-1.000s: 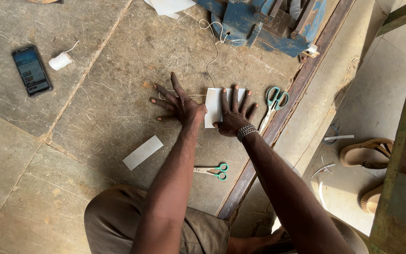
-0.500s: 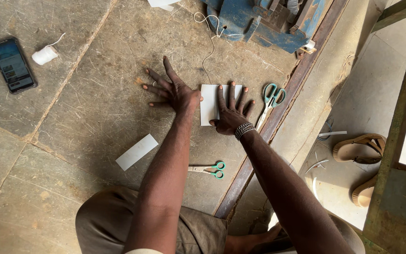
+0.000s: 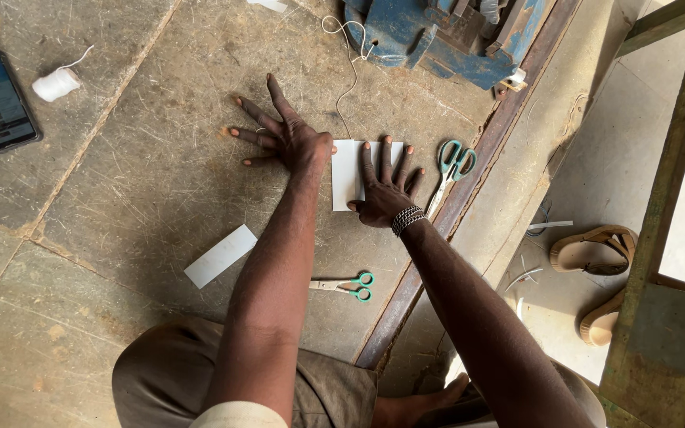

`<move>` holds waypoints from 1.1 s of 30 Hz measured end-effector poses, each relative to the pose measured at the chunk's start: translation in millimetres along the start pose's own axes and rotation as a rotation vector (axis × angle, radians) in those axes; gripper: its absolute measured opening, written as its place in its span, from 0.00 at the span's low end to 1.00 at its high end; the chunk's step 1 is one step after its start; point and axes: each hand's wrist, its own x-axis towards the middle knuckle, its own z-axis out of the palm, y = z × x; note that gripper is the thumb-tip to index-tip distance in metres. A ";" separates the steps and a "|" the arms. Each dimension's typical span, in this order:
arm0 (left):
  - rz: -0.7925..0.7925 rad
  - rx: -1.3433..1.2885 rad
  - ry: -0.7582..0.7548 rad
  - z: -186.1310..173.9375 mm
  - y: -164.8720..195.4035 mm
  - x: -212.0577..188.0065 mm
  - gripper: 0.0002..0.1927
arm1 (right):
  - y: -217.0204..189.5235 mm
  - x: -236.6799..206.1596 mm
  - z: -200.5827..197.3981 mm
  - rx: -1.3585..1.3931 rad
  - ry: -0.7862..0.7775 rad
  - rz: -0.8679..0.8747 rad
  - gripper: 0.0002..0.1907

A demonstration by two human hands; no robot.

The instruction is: The person sits on the floor of a workshop and cuts strips from a white sheet using scissors, then folds and creases each strip by hand. The person inserts the folded strips into the slots of an electric motor stator housing on a wooden table and presses them into place, then returns to cutting more strips.

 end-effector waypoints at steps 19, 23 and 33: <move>0.028 0.071 0.032 -10.3 26.3 -4.7 0.51 | -1.3 -2.3 -7.9 0.021 -0.024 0.027 0.65; 0.392 0.101 0.180 3.1 28.3 -9.9 0.24 | 1.3 -1.6 -8.8 0.039 -0.042 0.014 0.65; 0.410 -0.523 0.005 0.9 60.6 12.2 0.04 | 18.0 9.0 5.0 0.062 -0.013 -0.030 0.68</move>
